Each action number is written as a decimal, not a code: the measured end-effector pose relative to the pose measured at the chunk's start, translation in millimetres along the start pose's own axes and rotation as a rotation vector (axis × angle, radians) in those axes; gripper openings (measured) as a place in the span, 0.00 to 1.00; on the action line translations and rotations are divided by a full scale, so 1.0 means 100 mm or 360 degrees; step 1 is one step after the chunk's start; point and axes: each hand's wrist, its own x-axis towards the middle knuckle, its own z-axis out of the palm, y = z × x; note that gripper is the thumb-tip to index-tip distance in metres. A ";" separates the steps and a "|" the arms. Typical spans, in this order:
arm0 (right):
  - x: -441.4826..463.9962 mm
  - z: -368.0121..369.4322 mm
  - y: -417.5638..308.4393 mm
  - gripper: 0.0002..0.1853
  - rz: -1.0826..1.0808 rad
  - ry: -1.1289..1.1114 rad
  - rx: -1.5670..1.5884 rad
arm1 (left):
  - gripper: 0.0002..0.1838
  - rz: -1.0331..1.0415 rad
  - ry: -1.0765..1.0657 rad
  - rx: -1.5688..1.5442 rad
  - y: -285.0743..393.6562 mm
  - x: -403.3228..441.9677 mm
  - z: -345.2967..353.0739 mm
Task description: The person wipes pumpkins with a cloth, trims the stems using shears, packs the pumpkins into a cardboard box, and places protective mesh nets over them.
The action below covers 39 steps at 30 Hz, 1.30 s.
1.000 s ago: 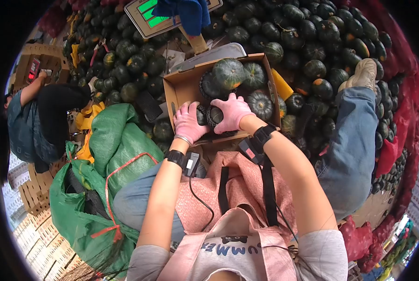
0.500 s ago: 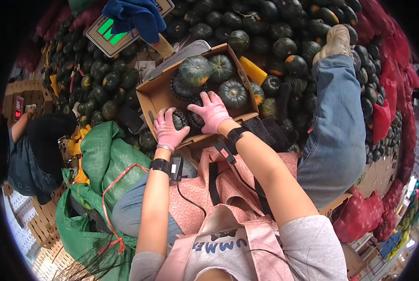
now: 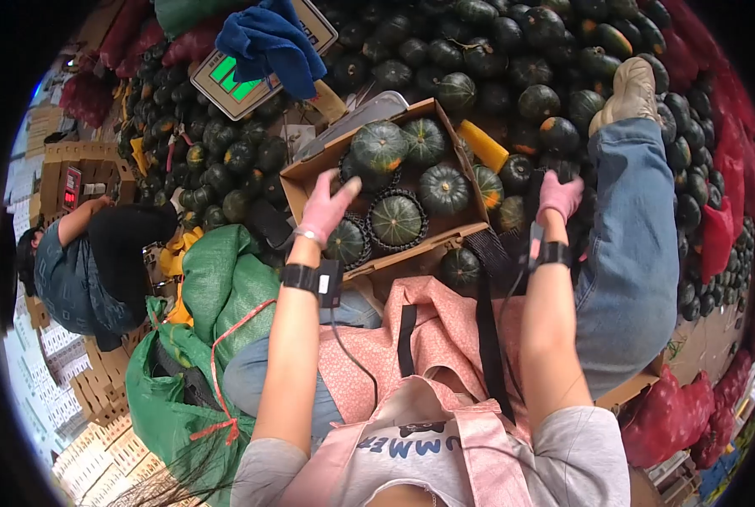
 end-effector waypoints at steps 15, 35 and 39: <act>-0.23 -0.14 -0.28 0.23 -0.0128 -0.0506 -0.0190 | 0.42 -0.0026 0.0376 -0.0039 0.49 0.35 0.57; -2.38 -1.09 -1.04 0.21 -0.1609 -0.1575 0.1001 | 0.21 0.0579 0.0208 -0.0342 0.20 -1.31 0.06; -2.37 -1.10 -0.85 0.20 -0.0535 -0.2691 0.1549 | 0.28 0.0386 -0.0187 -0.1342 0.14 -1.53 -0.04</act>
